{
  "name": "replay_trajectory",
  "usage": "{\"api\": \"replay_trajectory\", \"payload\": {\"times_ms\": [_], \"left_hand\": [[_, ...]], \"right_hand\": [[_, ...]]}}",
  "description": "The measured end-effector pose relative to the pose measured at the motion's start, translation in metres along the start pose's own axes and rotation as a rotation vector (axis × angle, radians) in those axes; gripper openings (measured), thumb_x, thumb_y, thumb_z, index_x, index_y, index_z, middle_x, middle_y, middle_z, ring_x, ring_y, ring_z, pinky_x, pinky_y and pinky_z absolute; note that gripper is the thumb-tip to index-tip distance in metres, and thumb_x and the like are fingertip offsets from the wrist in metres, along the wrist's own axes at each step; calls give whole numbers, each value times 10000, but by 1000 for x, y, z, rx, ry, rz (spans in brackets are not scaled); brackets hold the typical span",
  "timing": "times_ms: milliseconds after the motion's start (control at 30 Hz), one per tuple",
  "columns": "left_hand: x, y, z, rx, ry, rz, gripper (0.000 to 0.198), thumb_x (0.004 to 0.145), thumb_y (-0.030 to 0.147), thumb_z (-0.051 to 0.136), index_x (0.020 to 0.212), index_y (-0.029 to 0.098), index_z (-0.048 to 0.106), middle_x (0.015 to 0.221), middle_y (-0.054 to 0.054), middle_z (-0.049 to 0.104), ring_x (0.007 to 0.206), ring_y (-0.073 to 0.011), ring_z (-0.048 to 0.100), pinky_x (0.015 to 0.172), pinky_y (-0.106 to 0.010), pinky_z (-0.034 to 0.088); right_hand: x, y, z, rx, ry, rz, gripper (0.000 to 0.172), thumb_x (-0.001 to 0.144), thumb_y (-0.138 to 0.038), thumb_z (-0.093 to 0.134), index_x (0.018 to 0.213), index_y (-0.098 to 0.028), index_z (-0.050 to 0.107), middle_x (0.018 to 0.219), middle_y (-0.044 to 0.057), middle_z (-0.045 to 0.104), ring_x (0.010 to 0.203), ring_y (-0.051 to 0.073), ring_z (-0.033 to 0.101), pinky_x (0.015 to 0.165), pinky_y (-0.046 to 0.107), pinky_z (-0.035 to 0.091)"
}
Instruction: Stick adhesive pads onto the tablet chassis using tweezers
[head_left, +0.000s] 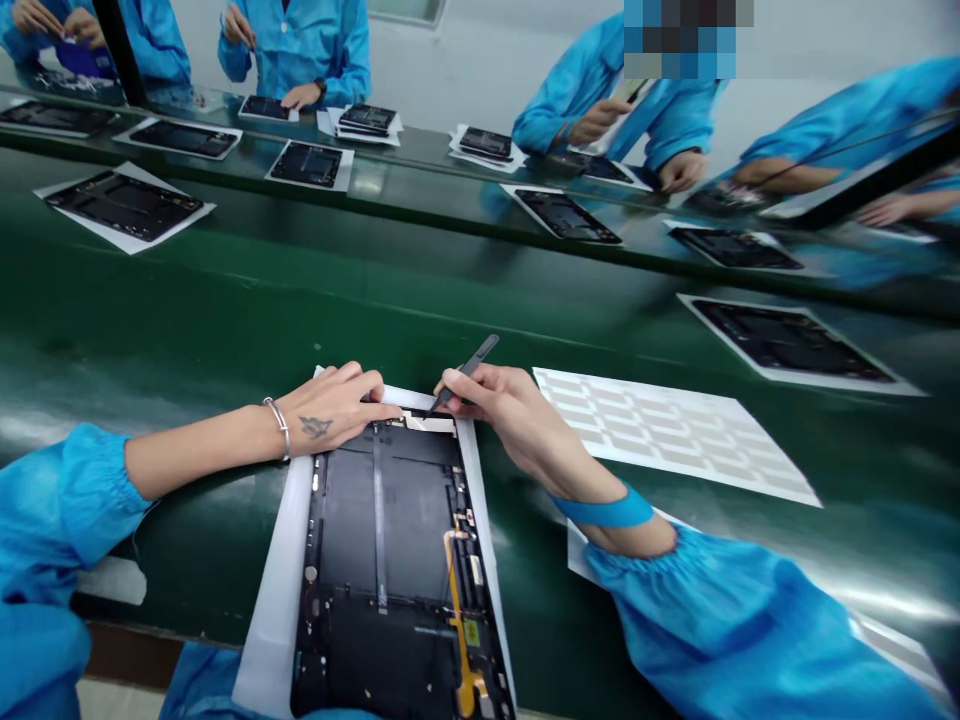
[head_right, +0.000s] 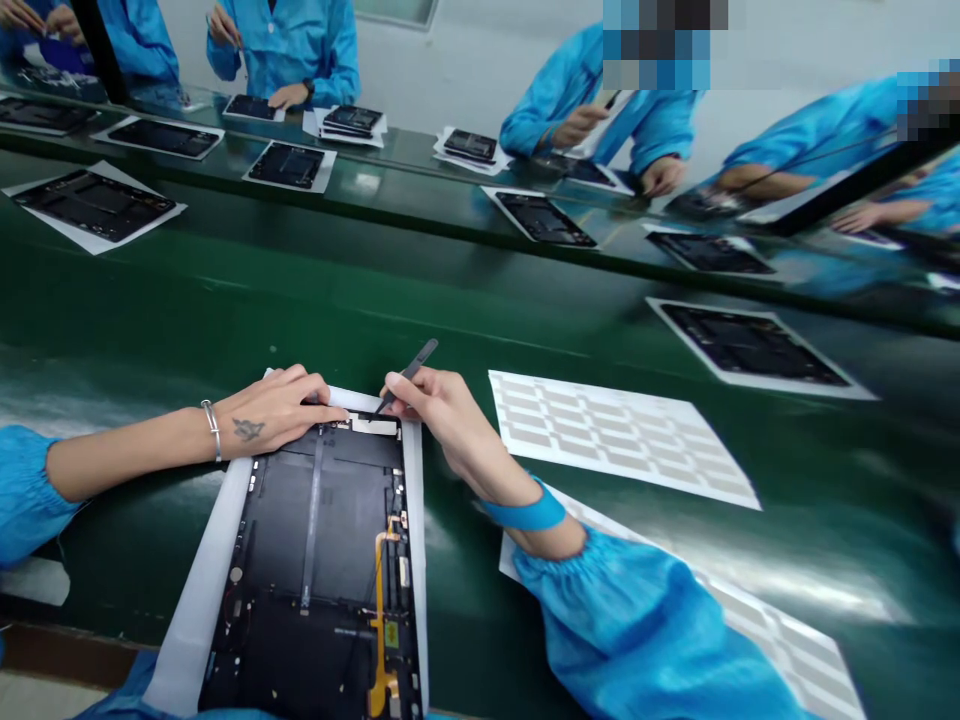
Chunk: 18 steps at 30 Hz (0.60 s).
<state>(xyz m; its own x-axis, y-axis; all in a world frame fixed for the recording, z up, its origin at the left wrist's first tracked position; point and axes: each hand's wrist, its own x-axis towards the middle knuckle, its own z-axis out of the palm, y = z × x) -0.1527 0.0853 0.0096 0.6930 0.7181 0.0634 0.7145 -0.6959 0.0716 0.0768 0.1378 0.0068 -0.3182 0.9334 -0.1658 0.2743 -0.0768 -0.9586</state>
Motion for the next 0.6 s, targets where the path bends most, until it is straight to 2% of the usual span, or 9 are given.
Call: {"api": "replay_trajectory", "payload": {"times_ms": [133,233,333,400,600], "left_hand": [[0,-1,0,18,1,-4,387,935,113,465,1264,290,566,1108,-63,540,865,-190,429,671,-279,325],[0,-2,-1,28,-4,-1,386,937,114,462,1268,285,562,1111,-65,536,856,-189,430,676,-284,330],[-1,-2,-2,36,-15,-5,397,932,114,468,1277,291,556,1126,-64,535,865,-194,437,685,-296,350],[-1,-3,-1,39,-15,0,395,934,124,469,1283,288,553,1133,-64,538,878,-199,445,694,-303,366],[-2,-4,1,33,0,20,371,940,147,472,1280,266,560,1125,-71,546,907,-201,469,715,-298,397]], "right_hand": [[1,1,-1,-66,0,-72,506,676,-675,678,709,-173,635,640,24,589,620,157,528,624,296,416],[-3,3,-2,-213,33,-176,487,730,-670,627,689,-185,625,660,42,626,647,188,560,627,309,409],[-11,4,0,-337,159,-297,448,778,-644,594,697,-206,635,703,55,657,672,213,587,633,324,421],[-17,5,4,-321,221,-357,436,804,-638,570,737,-215,656,782,69,682,718,227,613,649,332,443],[-23,6,18,-276,138,-400,458,822,-659,546,742,-231,688,852,78,711,771,245,652,683,344,488]]}}
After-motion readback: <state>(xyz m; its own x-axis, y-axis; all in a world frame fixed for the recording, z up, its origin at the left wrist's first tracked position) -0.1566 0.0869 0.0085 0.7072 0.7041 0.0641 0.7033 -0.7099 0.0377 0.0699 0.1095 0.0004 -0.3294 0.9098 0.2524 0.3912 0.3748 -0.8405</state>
